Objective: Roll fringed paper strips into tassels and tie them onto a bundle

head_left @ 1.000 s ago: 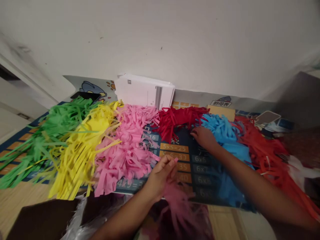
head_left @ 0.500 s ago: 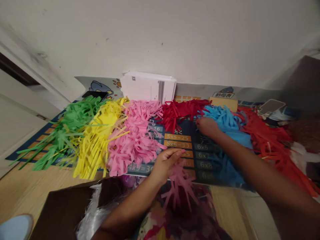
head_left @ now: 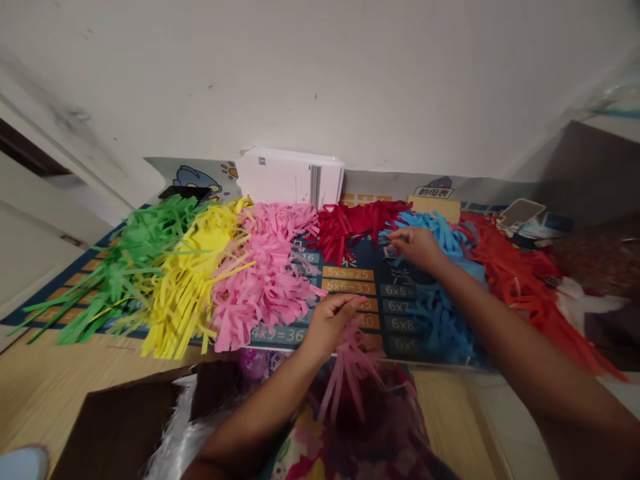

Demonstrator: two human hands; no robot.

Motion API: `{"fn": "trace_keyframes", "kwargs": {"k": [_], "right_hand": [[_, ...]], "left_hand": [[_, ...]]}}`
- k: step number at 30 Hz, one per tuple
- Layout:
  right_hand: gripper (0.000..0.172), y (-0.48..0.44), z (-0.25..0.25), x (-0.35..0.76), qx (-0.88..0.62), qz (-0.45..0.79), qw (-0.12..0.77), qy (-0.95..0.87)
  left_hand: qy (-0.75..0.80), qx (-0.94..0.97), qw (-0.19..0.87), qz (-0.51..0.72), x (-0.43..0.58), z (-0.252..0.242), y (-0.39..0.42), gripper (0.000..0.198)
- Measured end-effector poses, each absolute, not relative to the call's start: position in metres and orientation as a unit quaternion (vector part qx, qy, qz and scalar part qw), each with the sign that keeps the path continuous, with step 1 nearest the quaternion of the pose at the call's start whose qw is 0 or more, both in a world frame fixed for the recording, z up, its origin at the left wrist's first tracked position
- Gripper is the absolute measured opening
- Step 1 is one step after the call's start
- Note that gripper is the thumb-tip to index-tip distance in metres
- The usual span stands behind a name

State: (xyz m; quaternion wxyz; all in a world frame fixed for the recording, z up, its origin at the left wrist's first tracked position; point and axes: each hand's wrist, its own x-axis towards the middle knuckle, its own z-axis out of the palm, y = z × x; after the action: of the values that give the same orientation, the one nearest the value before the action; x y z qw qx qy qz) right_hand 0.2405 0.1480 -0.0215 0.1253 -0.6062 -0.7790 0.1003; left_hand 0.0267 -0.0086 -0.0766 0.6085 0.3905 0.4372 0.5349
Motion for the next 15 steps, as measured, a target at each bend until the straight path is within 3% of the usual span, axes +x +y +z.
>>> {"fn": "trace_keyframes", "kwargs": {"k": [3,8,12,15], "right_hand": [[0.022,0.091,-0.022,0.228,-0.552,0.136,0.187,-0.801],[0.019,0.012,-0.058,0.214,-0.525,0.372,0.430,-0.633],[0.017,-0.007,-0.084,0.209,-0.539,0.465,0.499,-0.493],[0.026,-0.009,-0.092,0.205,-0.536,0.518,0.523,-0.413]], "left_hand": [[0.433,0.436,0.569,0.546,0.030,-0.081,-0.004,0.040],[0.464,0.556,0.474,0.501,0.034,-0.079,-0.002,0.026],[0.462,0.608,0.419,0.491,0.034,-0.076,-0.004,0.024],[0.460,0.635,0.388,0.484,0.033,-0.076,-0.005,0.023]]}}
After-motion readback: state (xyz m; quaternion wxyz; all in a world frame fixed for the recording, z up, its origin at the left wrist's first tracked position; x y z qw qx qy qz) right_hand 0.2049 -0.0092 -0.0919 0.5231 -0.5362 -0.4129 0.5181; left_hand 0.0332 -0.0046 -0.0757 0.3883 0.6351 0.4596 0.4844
